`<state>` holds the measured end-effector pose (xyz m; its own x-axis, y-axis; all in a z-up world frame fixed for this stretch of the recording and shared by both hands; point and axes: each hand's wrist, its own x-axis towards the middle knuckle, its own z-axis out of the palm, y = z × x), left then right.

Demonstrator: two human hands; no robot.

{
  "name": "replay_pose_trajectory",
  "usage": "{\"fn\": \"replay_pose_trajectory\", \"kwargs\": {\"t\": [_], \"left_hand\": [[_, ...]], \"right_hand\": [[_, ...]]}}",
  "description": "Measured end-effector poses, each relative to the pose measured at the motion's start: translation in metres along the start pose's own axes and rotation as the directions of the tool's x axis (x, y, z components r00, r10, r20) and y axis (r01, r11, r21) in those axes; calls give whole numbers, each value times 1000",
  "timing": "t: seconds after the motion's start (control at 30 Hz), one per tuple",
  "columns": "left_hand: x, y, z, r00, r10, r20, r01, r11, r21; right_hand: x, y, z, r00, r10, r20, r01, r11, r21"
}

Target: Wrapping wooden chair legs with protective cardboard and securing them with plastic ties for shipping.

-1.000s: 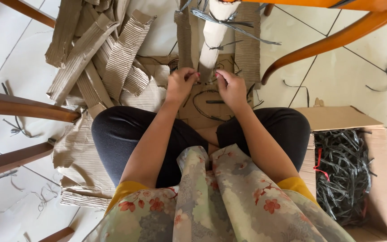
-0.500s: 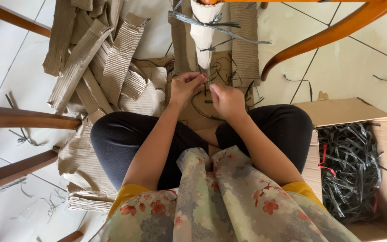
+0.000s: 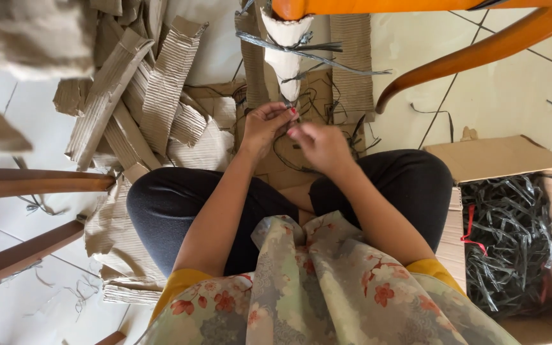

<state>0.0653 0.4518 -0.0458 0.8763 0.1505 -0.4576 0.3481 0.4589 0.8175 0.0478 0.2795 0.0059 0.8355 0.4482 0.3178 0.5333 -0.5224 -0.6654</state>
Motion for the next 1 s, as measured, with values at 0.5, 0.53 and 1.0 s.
{"fn": "replay_pose_trajectory", "kwargs": {"t": [0.5, 0.53, 1.0], "left_hand": [[7, -4, -7, 995, -18, 102, 13, 999, 41], [8, -8, -8, 995, -21, 100, 17, 999, 39], [12, -2, -17, 987, 60, 147, -114, 912, 394]], "right_hand": [[33, 52, 29, 774, 561, 295, -552, 369, 748], [33, 46, 25, 771, 563, 298, -556, 368, 745], [32, 43, 14, 857, 486, 170, -487, 655, 578]]}}
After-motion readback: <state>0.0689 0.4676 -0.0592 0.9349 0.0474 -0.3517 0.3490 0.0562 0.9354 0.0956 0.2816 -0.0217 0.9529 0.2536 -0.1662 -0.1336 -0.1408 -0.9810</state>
